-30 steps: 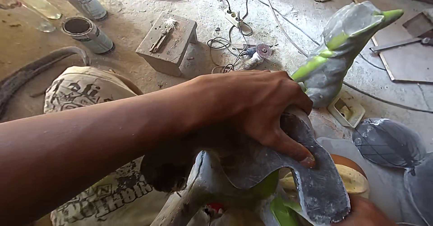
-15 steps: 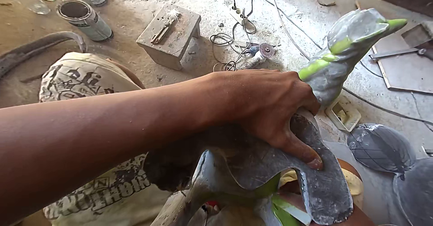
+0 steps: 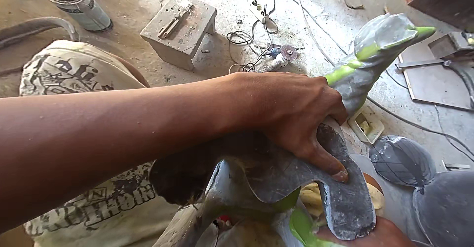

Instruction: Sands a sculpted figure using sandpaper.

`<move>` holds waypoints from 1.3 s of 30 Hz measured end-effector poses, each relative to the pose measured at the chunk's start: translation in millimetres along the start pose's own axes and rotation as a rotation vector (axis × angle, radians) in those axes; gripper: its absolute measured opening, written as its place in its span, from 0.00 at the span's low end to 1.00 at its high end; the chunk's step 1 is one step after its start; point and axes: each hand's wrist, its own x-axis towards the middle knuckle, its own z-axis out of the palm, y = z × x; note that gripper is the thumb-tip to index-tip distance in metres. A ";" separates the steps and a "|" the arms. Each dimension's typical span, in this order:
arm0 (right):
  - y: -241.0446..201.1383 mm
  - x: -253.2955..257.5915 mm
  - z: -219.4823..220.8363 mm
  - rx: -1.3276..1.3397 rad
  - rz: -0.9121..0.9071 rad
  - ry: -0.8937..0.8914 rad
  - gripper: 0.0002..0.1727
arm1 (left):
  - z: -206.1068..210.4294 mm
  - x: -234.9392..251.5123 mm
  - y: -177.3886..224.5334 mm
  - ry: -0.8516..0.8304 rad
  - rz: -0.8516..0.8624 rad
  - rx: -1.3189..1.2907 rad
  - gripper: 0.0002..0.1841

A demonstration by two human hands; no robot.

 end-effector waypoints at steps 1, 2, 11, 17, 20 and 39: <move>4.5 1.2 3.9 0.002 -0.009 0.049 0.13 | 0.4 0.3 -1.1 0.008 0.003 -0.002 0.33; 10.1 3.2 9.4 -0.002 -0.015 0.088 0.13 | 0.6 0.6 -1.7 0.011 0.002 -0.002 0.33; -8.9 8.5 8.1 -0.240 0.035 -0.029 0.19 | -0.4 5.4 -3.7 0.007 -0.007 -0.005 0.32; -46.9 -7.1 -15.1 -0.360 0.125 -0.130 0.20 | 0.0 14.7 -2.5 -0.012 -0.025 0.004 0.33; -52.5 -22.0 -28.7 -0.434 0.173 -0.209 0.20 | -0.1 21.5 -0.4 -0.032 -0.038 0.017 0.32; -20.8 7.0 -17.9 -0.216 0.203 -0.160 0.26 | -4.5 29.1 8.5 -0.077 -0.152 0.016 0.34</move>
